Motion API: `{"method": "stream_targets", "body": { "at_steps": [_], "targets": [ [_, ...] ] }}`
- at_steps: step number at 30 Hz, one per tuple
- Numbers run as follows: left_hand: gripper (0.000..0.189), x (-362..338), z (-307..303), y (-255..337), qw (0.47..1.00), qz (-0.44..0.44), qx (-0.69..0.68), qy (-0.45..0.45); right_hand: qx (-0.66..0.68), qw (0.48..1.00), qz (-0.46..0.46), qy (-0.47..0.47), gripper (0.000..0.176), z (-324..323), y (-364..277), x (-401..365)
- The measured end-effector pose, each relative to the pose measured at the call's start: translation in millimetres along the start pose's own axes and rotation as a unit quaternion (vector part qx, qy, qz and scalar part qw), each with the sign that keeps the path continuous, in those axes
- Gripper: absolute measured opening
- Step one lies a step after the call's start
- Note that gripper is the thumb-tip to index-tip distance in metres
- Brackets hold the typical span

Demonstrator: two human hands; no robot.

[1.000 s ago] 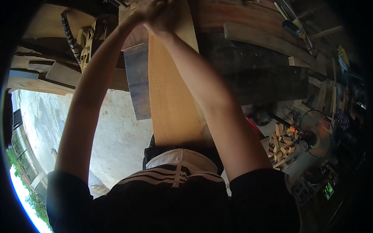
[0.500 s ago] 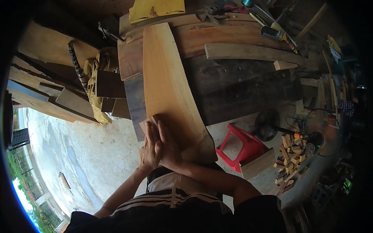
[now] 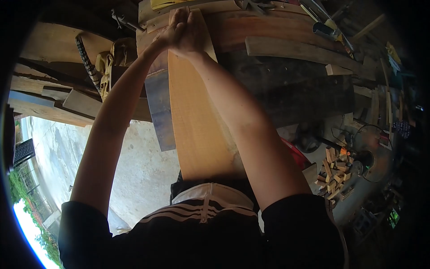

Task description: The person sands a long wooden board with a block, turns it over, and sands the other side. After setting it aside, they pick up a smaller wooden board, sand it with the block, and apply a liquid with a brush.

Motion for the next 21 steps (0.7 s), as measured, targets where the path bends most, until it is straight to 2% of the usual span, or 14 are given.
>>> {"method": "stream_targets", "body": {
  "at_steps": [1,3,4,5,6,7,8,10,11,12,14,16,18,21],
  "targets": [
    [0.077,-9,1,3,0.997,-0.06,-0.015,-0.036,-0.043,0.997,-0.04,0.045,0.084,14,5,-9],
    [0.081,-38,37,8,0.997,-0.049,-0.031,-0.042,-0.098,0.981,-0.135,0.094,0.074,-2,-8,-45],
    [0.084,-39,85,-4,0.998,0.056,0.036,-0.007,-0.101,0.98,-0.147,0.082,0.066,-17,-19,-82],
    [0.088,-94,90,38,0.994,0.11,0.005,0.026,-0.028,0.989,-0.143,0.029,0.064,-26,-22,-120],
    [0.09,-138,106,60,0.995,0.054,-0.081,-0.037,0.012,0.992,-0.122,0.01,0.066,-36,-24,-160],
    [0.083,-180,130,78,0.991,0.014,-0.085,-0.105,-0.042,0.992,-0.119,0.012,0.072,-33,-24,-199],
    [0.085,-223,143,101,0.98,-0.04,-0.094,-0.172,-0.029,0.995,-0.095,-0.025,0.074,-37,-24,-240],
    [0.086,-289,180,132,0.96,-0.069,-0.075,-0.26,0.009,0.994,-0.018,-0.104,0.078,-35,-16,-314],
    [0.091,-316,195,143,0.978,-0.016,-0.086,-0.189,0.01,0.994,-0.004,-0.113,0.079,-36,-16,-350],
    [0.091,-320,199,149,0.978,-0.019,-0.088,-0.189,0.013,0.992,0.009,-0.125,0.08,-35,-12,-370],
    [0.091,-331,211,152,0.964,-0.044,-0.098,-0.245,0.05,0.99,0.018,-0.133,0.08,-31,-2,-374],
    [0.09,-321,208,147,0.968,-0.028,-0.098,-0.231,0.086,0.986,0.032,-0.137,0.081,-26,6,-363],
    [0.091,-294,185,143,0.986,0.011,-0.088,-0.14,0.053,0.989,0.012,-0.141,0.079,-28,5,-333],
    [0.088,-224,144,127,0.977,-0.029,-0.059,-0.201,0.027,0.998,0.003,-0.048,0.076,-30,10,-259]
  ]
}}
Point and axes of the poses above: each hand's wrist, its own x-axis towards the middle knuckle, its own z-axis out of the palm, y = z × x, the point moved 8 cm from there along x, towards the middle knuckle, and after that the axes turned 15 degrees about -y, right-handed, at the moved point
